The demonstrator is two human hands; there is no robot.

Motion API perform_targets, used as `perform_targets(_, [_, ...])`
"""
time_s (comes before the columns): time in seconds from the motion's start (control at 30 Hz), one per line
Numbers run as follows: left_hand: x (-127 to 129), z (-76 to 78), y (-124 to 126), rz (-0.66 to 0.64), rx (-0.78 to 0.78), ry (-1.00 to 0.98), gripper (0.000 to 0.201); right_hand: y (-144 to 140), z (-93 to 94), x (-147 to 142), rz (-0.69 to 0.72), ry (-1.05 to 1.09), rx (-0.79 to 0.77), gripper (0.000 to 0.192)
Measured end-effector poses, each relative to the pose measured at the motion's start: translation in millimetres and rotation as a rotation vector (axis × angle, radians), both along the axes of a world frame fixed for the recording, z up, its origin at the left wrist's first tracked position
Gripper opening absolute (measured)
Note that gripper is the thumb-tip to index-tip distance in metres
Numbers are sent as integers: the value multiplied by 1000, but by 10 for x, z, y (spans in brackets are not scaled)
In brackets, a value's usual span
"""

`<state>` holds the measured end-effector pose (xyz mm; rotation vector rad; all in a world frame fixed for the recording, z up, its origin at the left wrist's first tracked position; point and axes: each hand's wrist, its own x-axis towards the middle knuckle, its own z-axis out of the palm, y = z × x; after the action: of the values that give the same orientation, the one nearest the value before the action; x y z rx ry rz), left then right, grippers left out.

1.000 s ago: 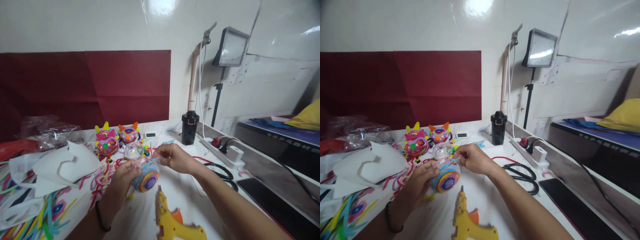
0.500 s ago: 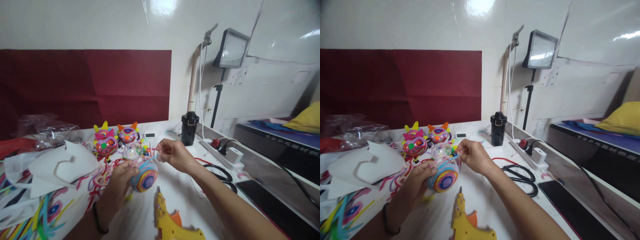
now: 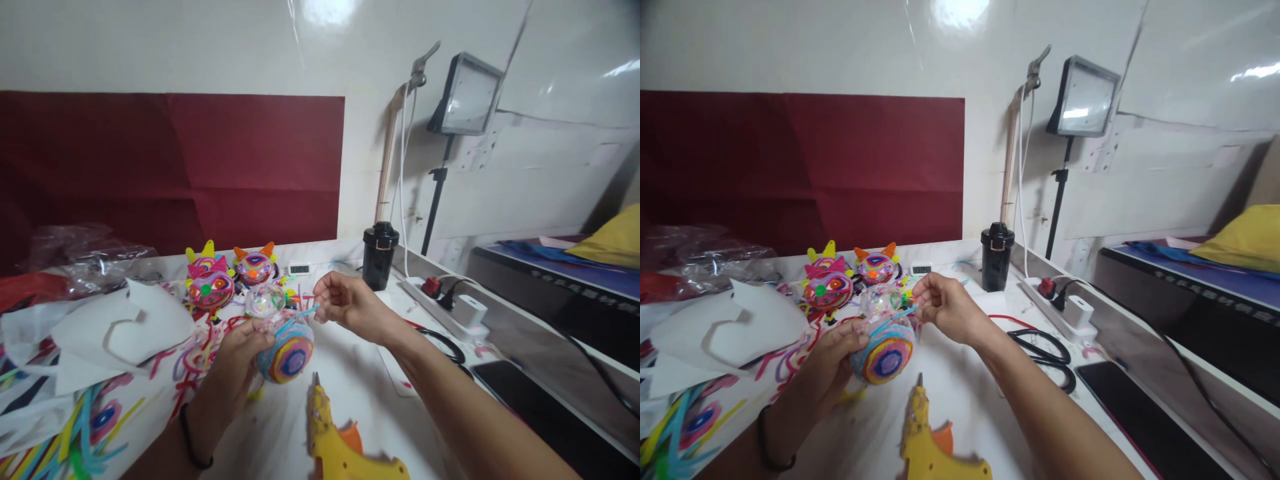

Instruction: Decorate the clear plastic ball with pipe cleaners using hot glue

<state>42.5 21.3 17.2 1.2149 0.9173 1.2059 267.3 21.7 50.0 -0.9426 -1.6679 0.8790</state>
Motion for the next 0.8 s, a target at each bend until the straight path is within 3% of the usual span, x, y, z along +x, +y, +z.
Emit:
perform_targets(0.13, [140,65,-35,-105,-31,-73,5,-25,-19,-25,-92,-139,133,24])
perform_targets(0.3, [175,108,-49,-122,-6,-95,7,-75,-36,-93,-219,-357,316,28])
perform_targets(0.5, [153,61,-35,-130,-50,-94,7,-97,-89,-197,-318,-533,374,29])
perform_targets(0.63, [155,92,-57,-135,-40,-101,5,-86,-122,-233,-354,-503,357,22])
perform_targets(0.8, [102,168,-8,-81,-50,-169,5,6,-102,-67,-369,-242,279,16])
